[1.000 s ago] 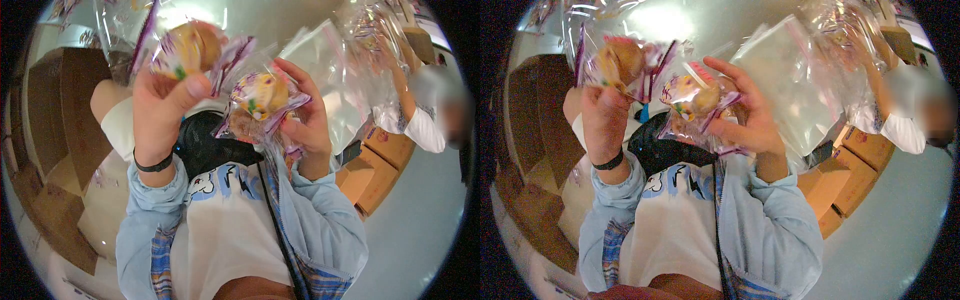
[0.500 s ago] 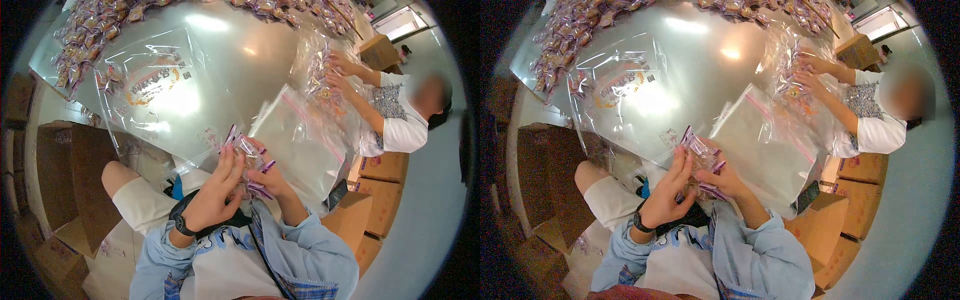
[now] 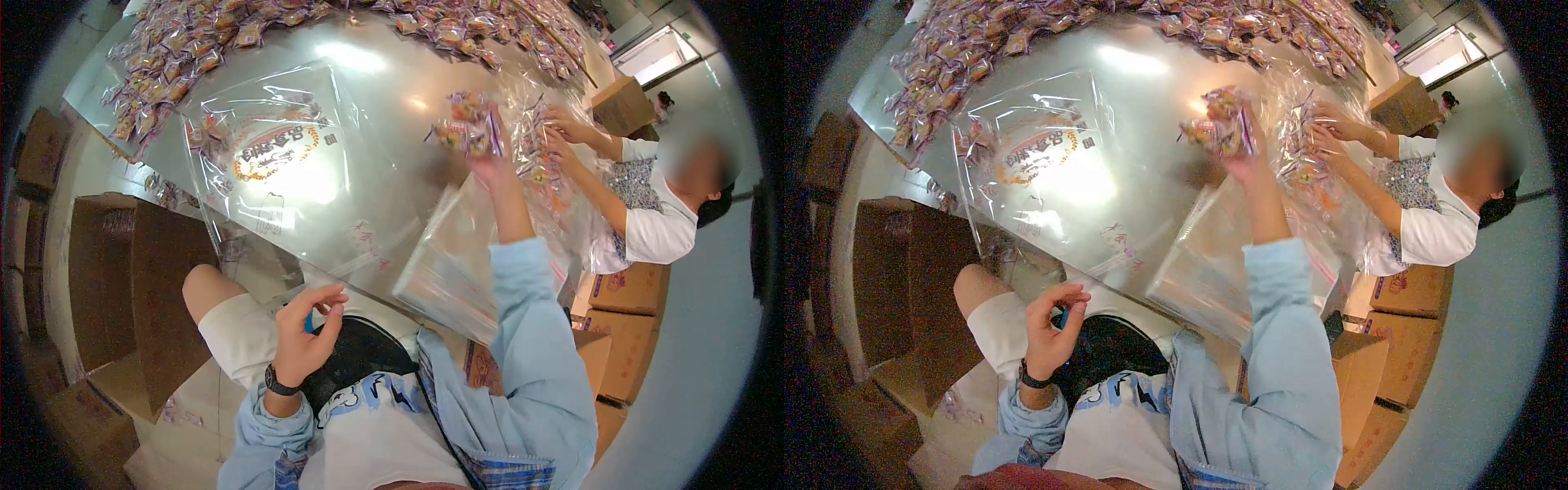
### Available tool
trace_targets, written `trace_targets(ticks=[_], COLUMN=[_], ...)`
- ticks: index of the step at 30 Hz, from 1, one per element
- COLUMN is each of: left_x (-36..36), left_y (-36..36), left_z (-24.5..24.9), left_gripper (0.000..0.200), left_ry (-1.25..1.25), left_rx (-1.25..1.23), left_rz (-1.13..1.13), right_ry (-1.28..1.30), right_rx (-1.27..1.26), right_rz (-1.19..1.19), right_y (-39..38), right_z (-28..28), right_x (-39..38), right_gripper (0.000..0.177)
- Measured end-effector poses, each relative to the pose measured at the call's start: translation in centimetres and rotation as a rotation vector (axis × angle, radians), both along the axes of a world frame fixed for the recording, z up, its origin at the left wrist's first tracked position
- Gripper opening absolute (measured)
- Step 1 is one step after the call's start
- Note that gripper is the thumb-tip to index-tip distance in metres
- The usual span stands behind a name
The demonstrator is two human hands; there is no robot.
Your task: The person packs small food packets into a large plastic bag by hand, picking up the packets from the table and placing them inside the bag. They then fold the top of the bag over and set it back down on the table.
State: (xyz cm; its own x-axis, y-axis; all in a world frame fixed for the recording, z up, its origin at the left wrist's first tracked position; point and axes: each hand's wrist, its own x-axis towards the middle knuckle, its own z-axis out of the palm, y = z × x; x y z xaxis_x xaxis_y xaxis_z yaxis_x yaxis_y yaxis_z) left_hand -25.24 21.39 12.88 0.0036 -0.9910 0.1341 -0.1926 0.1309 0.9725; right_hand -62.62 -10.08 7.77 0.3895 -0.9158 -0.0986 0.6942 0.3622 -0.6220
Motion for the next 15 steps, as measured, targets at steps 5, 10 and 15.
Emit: trace_targets(ticks=[5,10,15], left_x=[1.5,3.4,6.1], left_y=[1.2,1.8,2.9], left_z=[-0.9,-0.8,-1.1], left_gripper=[0.020,0.014,0.011], left_ry=[0.006,-0.067,-0.102], left_rx=[0.069,0.024,-0.057], left_rz=[0.095,0.204,0.341], right_ry=[0.265,0.480,0.652], right_rx=[0.064,0.005,-0.124], right_rz=[-0.116,-0.054,0.026], right_y=[-2.7,-1.2,-5.7], right_z=[1.5,4.1,3.0], right_x=[2.9,8.3,8.4], right_gripper=[0.058,0.052,0.043])
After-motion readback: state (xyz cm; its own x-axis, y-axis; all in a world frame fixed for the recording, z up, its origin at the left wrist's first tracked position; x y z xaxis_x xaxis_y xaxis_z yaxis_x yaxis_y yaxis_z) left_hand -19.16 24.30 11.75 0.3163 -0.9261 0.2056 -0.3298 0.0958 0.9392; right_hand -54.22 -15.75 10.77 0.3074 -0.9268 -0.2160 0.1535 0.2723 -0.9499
